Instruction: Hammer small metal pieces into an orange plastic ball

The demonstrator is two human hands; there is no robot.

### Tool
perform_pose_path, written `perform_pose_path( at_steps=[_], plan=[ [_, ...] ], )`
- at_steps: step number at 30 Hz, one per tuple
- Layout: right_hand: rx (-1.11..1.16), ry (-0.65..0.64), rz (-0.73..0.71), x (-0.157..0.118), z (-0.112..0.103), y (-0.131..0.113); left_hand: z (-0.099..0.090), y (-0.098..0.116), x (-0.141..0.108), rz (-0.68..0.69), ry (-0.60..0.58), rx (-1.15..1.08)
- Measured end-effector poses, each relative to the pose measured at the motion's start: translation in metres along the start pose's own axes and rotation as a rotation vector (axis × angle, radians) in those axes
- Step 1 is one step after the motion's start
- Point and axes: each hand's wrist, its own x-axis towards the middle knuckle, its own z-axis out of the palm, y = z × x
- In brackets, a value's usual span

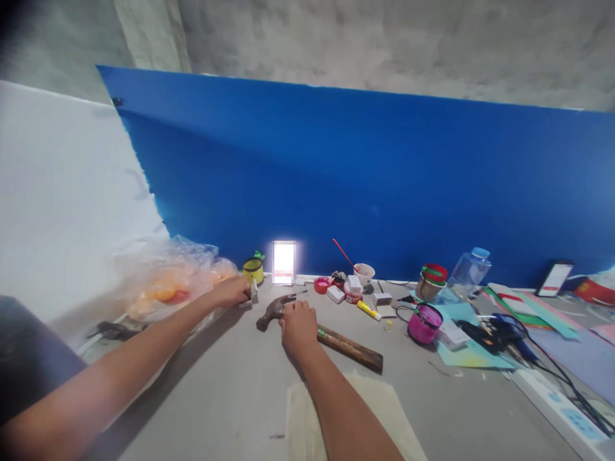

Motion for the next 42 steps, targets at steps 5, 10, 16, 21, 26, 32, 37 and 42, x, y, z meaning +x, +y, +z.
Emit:
perform_pose_path(
  at_steps=[5,10,16,21,26,32,37,42],
  plan=[
    [0.000,-0.004,0.003,0.001,0.000,-0.001,0.000,-0.001,-0.005,-0.022,-0.051,0.094],
    [0.002,-0.008,0.010,0.000,-0.003,-0.002,-0.002,0.004,-0.010,-0.026,0.017,0.099],
    [-0.003,0.002,-0.002,0.001,0.000,-0.001,-0.014,0.014,-0.016,-0.014,0.127,0.055],
    [0.012,0.002,0.006,0.001,0.001,0.001,-0.008,0.030,-0.053,0.020,0.149,-0.277],
    [0.182,0.152,-0.061,-0.007,-0.006,-0.011,0.023,0.050,-0.100,-0.017,0.086,-0.610],
    [0.425,0.115,-0.270,-0.023,-0.006,-0.037,0.045,0.057,-0.121,-0.247,0.032,-1.031],
    [0.460,0.139,-0.271,-0.027,0.003,-0.039,0.049,0.050,-0.127,-0.258,-0.067,-1.241],
    [0.641,0.161,-0.153,-0.022,0.015,-0.034,0.055,0.048,-0.129,-0.230,-0.055,-1.245]
  ],
)
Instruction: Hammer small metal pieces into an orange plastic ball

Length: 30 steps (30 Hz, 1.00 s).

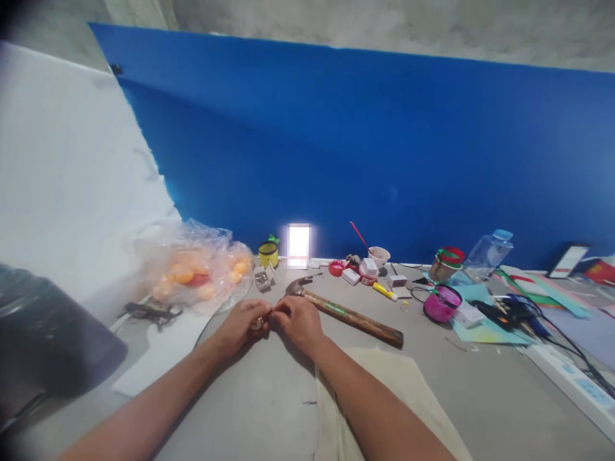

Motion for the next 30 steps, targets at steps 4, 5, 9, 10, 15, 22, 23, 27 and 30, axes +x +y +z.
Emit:
perform_pose_path(
  at_steps=[4,5,9,10,15,22,23,27,30],
  plan=[
    [0.224,0.077,0.065,0.002,-0.002,0.002,0.000,-0.002,0.002,0.027,-0.040,-0.158],
    [0.278,0.094,0.083,0.003,-0.003,0.002,0.000,-0.001,0.002,0.031,-0.049,-0.208],
    [0.547,0.074,0.250,0.009,-0.008,0.003,0.000,0.003,0.001,-0.008,-0.100,-0.340],
    [0.629,0.057,0.299,0.010,-0.008,0.004,0.001,0.004,0.000,-0.008,-0.091,-0.347],
    [0.942,-0.020,0.437,0.012,-0.009,0.009,0.005,0.002,-0.005,0.066,-0.023,-0.207],
    [1.115,-0.110,0.469,0.011,-0.014,0.008,0.004,-0.001,-0.005,0.169,0.014,0.027],
    [1.121,-0.121,0.475,0.011,-0.015,0.008,0.004,-0.001,-0.004,0.184,0.023,0.056],
    [1.125,-0.183,0.481,0.010,-0.015,0.008,0.003,-0.002,-0.002,0.211,0.043,0.135],
    [1.127,-0.220,0.478,0.009,-0.015,0.008,0.003,-0.003,-0.001,0.243,0.047,0.195]
  ],
)
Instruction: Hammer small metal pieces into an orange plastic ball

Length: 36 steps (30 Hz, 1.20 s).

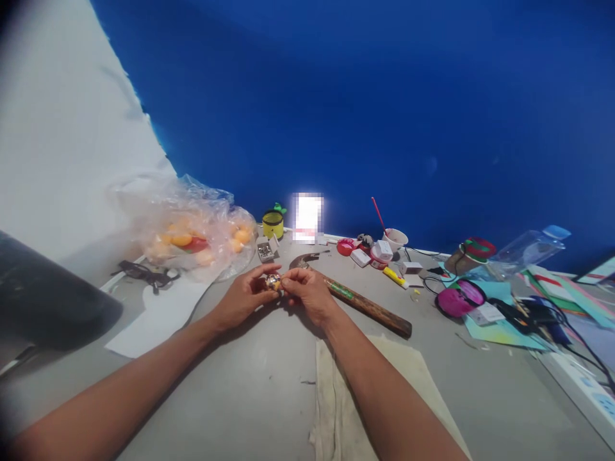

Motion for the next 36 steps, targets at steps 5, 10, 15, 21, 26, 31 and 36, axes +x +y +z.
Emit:
perform_pose_path(
  at_steps=[5,10,15,21,26,31,36],
  plan=[
    [-0.011,-0.011,0.018,-0.001,0.001,0.002,0.001,0.000,-0.002,0.046,-0.009,0.049],
    [-0.041,0.002,0.006,-0.001,0.003,0.003,0.003,0.006,-0.005,0.030,-0.003,0.195],
    [-0.111,0.028,0.015,-0.002,0.002,0.002,0.003,0.009,-0.005,0.146,-0.005,0.340],
    [-0.155,0.010,0.065,-0.003,-0.001,-0.001,0.002,0.005,-0.005,0.149,-0.062,0.327],
    [-0.176,0.021,0.098,-0.002,-0.002,-0.002,0.002,0.001,-0.005,0.141,-0.072,0.295],
    [-0.205,0.028,0.120,-0.002,-0.004,-0.002,0.002,-0.003,-0.003,0.132,-0.058,0.259],
    [-0.155,-0.012,0.127,-0.002,-0.005,-0.003,0.001,-0.002,-0.003,0.122,-0.058,0.260]
  ],
)
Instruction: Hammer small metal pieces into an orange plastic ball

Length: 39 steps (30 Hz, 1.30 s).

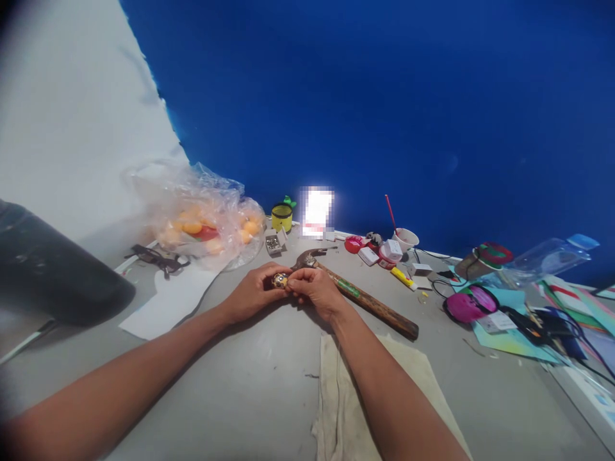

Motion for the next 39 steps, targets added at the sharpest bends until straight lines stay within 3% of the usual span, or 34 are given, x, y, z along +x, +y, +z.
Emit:
perform_pose_path(
  at_steps=[10,39],
  plan=[
    [-0.014,0.046,-0.062,0.0006,0.0061,0.0043,0.0018,0.0013,-0.0012,0.020,0.034,0.098],
    [-0.059,0.027,-0.034,0.0021,0.0039,0.0037,0.0022,-0.0027,-0.0004,0.026,0.037,0.141]
  ],
)
